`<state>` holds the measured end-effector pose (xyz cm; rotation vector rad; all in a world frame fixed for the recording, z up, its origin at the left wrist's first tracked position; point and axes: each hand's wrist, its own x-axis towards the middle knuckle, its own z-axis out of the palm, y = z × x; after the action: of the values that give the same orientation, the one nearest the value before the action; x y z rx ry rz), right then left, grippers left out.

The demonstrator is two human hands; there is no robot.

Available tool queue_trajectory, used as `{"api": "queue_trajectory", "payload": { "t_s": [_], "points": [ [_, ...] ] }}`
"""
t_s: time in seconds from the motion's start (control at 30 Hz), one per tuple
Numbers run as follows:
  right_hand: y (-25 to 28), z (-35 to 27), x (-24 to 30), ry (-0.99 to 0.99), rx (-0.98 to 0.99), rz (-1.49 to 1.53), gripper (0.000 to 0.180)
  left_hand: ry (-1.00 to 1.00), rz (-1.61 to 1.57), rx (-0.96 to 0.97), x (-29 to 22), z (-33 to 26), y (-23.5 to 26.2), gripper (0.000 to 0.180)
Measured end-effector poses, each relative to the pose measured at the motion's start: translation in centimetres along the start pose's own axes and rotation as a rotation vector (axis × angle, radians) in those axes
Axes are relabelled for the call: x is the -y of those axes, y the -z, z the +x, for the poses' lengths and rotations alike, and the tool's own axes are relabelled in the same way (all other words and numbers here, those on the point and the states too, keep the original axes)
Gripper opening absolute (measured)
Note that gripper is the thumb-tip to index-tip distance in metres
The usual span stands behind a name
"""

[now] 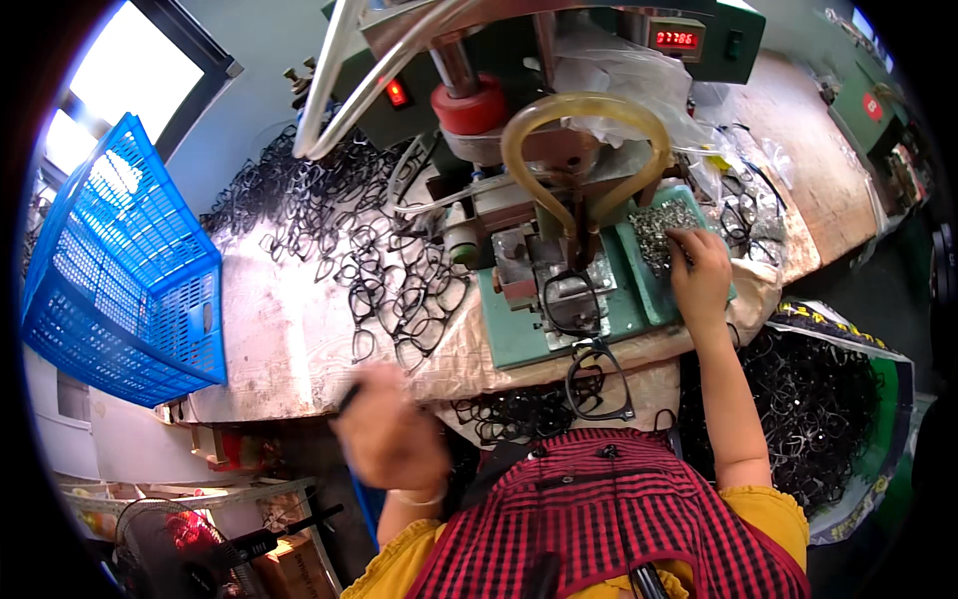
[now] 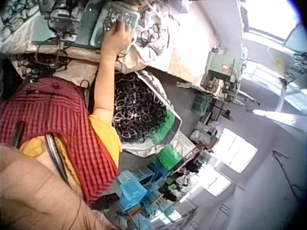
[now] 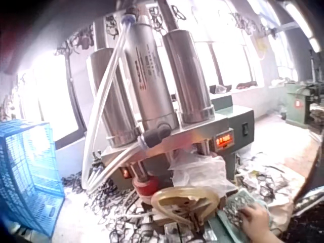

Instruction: The person assembles eyeglasses by inserting small metal components into the frame using a press machine. They repeatedly pick up frames, place them in the machine, and add components from a tray.

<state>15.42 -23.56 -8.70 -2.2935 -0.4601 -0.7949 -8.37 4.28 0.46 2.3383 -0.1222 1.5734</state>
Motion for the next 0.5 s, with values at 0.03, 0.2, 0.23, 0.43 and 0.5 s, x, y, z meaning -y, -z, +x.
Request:
{"api": "queue_trajectory", "payload": {
  "t_s": [0.03, 0.2, 0.23, 0.43, 0.5],
  "points": [
    [-0.1, 0.0, -0.5, 0.004, -0.015, 0.028, 0.014, 0.107, 0.113, -0.132, 0.8, 1.3, 0.7, 0.018],
    [0.0, 0.8, 1.0, -0.062, -0.036, 0.242, 0.011, 0.242, 0.313, 0.075, 8.7, 4.1, -1.0, 0.014],
    [-0.2, 0.9, 1.4, -0.117, -0.023, 0.266, 0.009, 0.245, 0.423, 0.245, 10.9, 2.1, -2.3, 0.012],
    [1.7, -2.0, -1.0, -0.090, -0.128, 0.141, 0.013, 0.594, 0.824, 0.752, 14.4, -6.0, -8.2, 0.015],
    [3.6, -3.3, -1.9, -0.126, -0.140, 0.083, 0.013, 0.553, 0.703, 0.649, 15.3, -7.4, -7.7, 0.015]
  ]
}}
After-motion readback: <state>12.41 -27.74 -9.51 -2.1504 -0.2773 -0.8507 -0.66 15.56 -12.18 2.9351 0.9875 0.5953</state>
